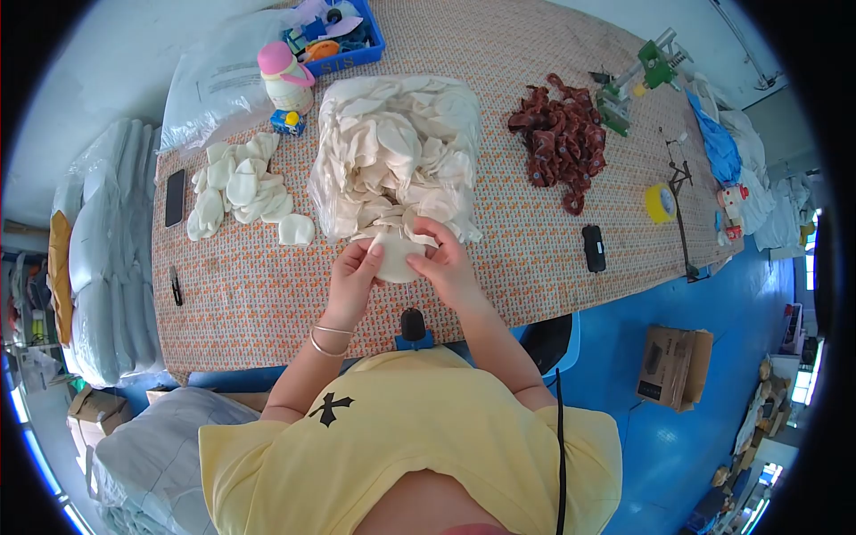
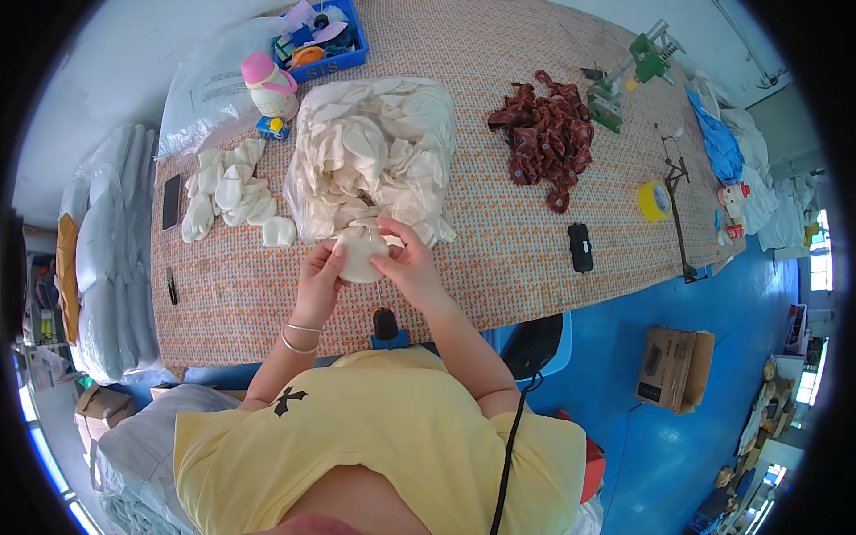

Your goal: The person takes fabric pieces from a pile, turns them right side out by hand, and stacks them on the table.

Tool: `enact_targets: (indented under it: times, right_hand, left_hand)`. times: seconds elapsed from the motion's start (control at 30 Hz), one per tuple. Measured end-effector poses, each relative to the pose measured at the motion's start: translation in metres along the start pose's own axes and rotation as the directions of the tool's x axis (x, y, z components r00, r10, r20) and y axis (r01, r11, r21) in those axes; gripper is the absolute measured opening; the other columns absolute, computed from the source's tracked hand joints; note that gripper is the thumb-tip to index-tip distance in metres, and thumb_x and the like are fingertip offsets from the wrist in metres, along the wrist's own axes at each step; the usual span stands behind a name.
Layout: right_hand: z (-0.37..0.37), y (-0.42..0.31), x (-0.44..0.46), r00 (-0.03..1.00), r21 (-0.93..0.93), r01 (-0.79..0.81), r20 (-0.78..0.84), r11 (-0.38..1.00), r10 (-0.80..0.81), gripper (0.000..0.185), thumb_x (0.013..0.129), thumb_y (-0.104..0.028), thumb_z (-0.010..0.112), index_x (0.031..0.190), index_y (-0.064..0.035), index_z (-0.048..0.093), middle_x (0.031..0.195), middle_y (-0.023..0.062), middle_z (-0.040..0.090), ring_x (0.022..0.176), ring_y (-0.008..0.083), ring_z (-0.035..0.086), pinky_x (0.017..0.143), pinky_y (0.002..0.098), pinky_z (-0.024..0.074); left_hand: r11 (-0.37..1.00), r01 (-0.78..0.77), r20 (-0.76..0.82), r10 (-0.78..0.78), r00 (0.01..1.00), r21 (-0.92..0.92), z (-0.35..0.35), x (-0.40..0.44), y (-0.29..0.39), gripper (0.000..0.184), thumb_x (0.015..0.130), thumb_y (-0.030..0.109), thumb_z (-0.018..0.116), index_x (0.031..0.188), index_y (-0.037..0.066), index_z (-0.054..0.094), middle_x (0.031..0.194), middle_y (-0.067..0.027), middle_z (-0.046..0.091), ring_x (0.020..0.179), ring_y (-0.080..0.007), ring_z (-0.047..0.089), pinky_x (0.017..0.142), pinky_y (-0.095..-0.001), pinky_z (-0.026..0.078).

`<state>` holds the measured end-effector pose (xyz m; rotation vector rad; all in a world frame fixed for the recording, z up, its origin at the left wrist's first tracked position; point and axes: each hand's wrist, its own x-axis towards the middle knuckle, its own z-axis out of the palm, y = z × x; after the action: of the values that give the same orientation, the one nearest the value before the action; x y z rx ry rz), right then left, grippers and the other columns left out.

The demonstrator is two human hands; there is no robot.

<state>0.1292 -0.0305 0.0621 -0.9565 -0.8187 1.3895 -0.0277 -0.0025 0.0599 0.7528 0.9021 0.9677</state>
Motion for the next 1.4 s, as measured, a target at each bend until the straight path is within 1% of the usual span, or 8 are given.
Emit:
enact_targets:
  times: [0.17, 0.27, 0.4, 0.57, 0.77, 0.9, 1.1, 1.4]
  right_hand:
    - [-0.004, 0.004, 0.008, 0.997, -0.264, 0.068, -0.022, 0.962, -0.076, 0.037, 0.08, 0.003, 0.054, 0.117, -0.0039, 0.051, 0.105, 0.0083, 0.054, 0.078, 0.0133, 0.053, 0.063, 0.0229, 0.0454]
    - [-0.018, 0.011, 0.021, 0.98, -0.435, 0.153, -0.052, 0.887, -0.195, 0.034, 0.08, 0.001, 0.055, 0.114, -0.0036, 0.052, 0.104, 0.008, 0.054, 0.076, 0.0132, 0.053, 0.06, 0.023, 0.0452]
    - [-0.044, 0.017, 0.037, 0.908, -0.944, 0.241, 0.138, 0.226, -0.395, 0.026, 0.08, -0.003, 0.058, 0.106, -0.0016, 0.057, 0.1, 0.0069, 0.056, 0.067, 0.0133, 0.052, 0.057, 0.0222, 0.0437]
    - [-0.048, 0.027, 0.046, 0.919, -0.987, 0.102, 0.14, -0.122, -0.367, 0.021, 0.078, -0.007, 0.061, 0.099, -0.0001, 0.06, 0.095, 0.0064, 0.058, 0.061, 0.0146, 0.052, 0.056, 0.022, 0.0433]
    - [-0.043, 0.017, 0.04, 0.852, -0.885, 0.169, -0.09, 0.433, -0.516, 0.013, 0.077, -0.01, 0.064, 0.087, -0.0019, 0.063, 0.091, 0.0095, 0.061, 0.061, 0.0175, 0.055, 0.055, 0.024, 0.0452]
    - [-0.031, 0.009, 0.029, 0.919, -0.101, 0.046, -0.386, 0.994, -0.082, 0.014, 0.081, -0.011, 0.063, 0.09, -0.0009, 0.061, 0.086, 0.0093, 0.06, 0.057, 0.012, 0.052, 0.054, 0.021, 0.0436]
    - [-0.009, -0.008, 0.017, 0.923, 0.281, 0.145, -0.384, 0.949, -0.027, 0.016, 0.082, -0.012, 0.063, 0.091, -0.0007, 0.058, 0.08, 0.0077, 0.058, 0.058, 0.0076, 0.049, 0.054, 0.0171, 0.0407]
    - [0.001, 0.005, 0.01, 0.805, -0.386, 0.356, -0.335, 0.851, -0.489, 0.018, 0.078, -0.008, 0.068, 0.089, -0.0019, 0.056, 0.067, 0.0035, 0.055, 0.055, 0.0084, 0.047, 0.05, 0.0174, 0.0382]
  left_hand:
    - [0.978, -0.145, -0.133, 0.166, 0.977, 0.15, -0.015, -0.001, 0.01, 0.016, 0.091, 0.019, 0.051, 0.096, 0.005, 0.057, 0.079, -0.0029, 0.057, 0.063, -0.0067, 0.05, 0.051, -0.0165, 0.041]
    - [0.943, -0.315, -0.449, 0.328, 0.831, 0.105, -0.052, 0.008, 0.029, 0.024, 0.091, 0.02, 0.051, 0.11, 0.005, 0.051, 0.095, -0.0065, 0.054, 0.077, -0.0099, 0.051, 0.064, -0.0204, 0.043]
    - [0.901, -0.308, -0.587, 0.433, 0.684, 0.305, -0.087, 0.016, 0.036, 0.046, 0.088, 0.015, 0.053, 0.13, 0.004, 0.035, 0.124, -0.0135, 0.039, 0.107, -0.0208, 0.043, 0.09, -0.0317, 0.038]
    - [0.726, -0.284, -0.373, 0.599, 0.709, 0.626, -0.068, 0.009, 0.01, 0.057, 0.084, 0.01, 0.055, 0.134, 0.004, 0.028, 0.134, -0.0148, 0.027, 0.115, -0.0248, 0.037, 0.096, -0.0352, 0.033]
    - [0.459, -0.523, 0.167, 0.616, 0.77, 0.718, -0.001, 0.0, 0.0, 0.043, 0.075, 0.0, 0.059, 0.117, 0.004, 0.051, 0.114, -0.011, 0.05, 0.1, -0.0242, 0.05, 0.084, -0.0306, 0.042]
    - [0.329, -0.623, 0.338, 0.617, 0.711, 0.709, 0.035, 0.016, 0.008, 0.036, 0.071, 0.002, 0.066, 0.106, 0.004, 0.059, 0.104, -0.01, 0.058, 0.092, -0.0235, 0.056, 0.081, -0.0311, 0.045]
    - [0.189, -0.713, 0.501, 0.592, 0.631, 0.676, 0.049, 0.03, 0.01, 0.033, 0.07, 0.002, 0.067, 0.102, 0.004, 0.061, 0.093, -0.0084, 0.062, 0.082, -0.0217, 0.059, 0.074, -0.0291, 0.047]
    - [0.423, -0.548, 0.273, 0.553, 0.787, 0.722, 0.032, 0.019, -0.003, 0.026, 0.069, 0.004, 0.069, 0.094, 0.003, 0.063, 0.088, -0.0092, 0.063, 0.068, -0.0201, 0.06, 0.06, -0.0258, 0.049]
